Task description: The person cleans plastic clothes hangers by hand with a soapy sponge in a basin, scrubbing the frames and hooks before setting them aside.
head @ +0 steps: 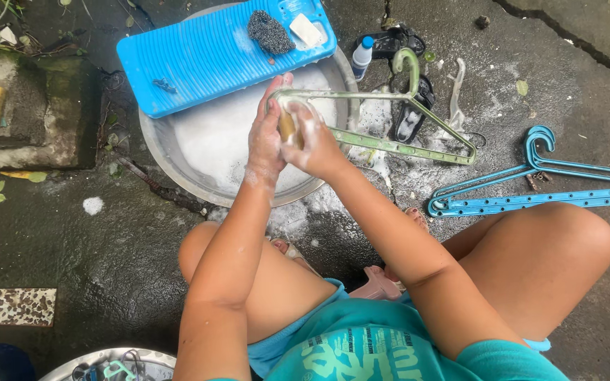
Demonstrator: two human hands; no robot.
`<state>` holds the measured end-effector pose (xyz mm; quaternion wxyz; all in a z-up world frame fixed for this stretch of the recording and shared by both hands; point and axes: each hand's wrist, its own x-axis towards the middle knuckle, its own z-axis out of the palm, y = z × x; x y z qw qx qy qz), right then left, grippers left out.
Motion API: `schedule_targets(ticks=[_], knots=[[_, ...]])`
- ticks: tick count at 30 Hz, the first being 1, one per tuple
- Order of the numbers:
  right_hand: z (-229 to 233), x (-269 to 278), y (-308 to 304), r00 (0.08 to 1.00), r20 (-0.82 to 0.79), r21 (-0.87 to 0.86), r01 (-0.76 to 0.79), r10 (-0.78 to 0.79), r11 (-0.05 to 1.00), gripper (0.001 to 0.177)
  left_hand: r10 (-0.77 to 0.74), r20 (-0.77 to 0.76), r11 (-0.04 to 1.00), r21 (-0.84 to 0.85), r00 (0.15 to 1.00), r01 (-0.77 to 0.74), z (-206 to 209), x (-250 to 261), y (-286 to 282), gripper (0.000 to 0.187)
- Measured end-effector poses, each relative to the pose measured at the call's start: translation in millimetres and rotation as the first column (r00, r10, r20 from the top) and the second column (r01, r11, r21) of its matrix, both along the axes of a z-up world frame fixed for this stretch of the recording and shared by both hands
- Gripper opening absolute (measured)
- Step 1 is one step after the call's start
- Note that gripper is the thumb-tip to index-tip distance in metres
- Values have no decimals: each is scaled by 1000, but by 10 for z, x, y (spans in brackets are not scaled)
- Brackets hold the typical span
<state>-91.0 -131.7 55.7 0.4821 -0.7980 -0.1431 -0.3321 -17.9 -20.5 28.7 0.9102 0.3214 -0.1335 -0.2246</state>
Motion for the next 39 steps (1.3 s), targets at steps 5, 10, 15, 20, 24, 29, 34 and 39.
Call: schedule_targets(ticks=[5,10,15,20,24,29,34,39], knots=[[-1,58,-75,881,-276,-566,175,-385,806,44,-29,99,1000,14,995,28,-59,0,16,60],[-276,-98,-299,935,14,-477,319,-356,819,44,-19,119,1000,-2,993,19,-99,-7,10,61],[-316,-177,-238,938,-84,108,343,-336,933,31,-49,78,998,-31,996,51,3,-4,-23,61],[-529,-95,33,942,40,-294,331,-334,897,36,-22,43,999,46,999,20,42,-48,14,58],[-1178,-269,-370,908,35,-372,400,-418,837,36,35,63,999,34,997,-37,-13,-5,53,58],[-996,-805,-1105,410,-488,-634,439,-770,636,27,126,-47,984,136,991,-119,-56,110,147,65],[-796,-653,-1397,486,-777,195,791,-401,580,31,179,-106,973,169,978,-159,-136,145,176,75],[-993,-194,-379,865,-368,9,371,-342,928,29,142,-163,986,105,976,-126,-49,65,-26,73]])
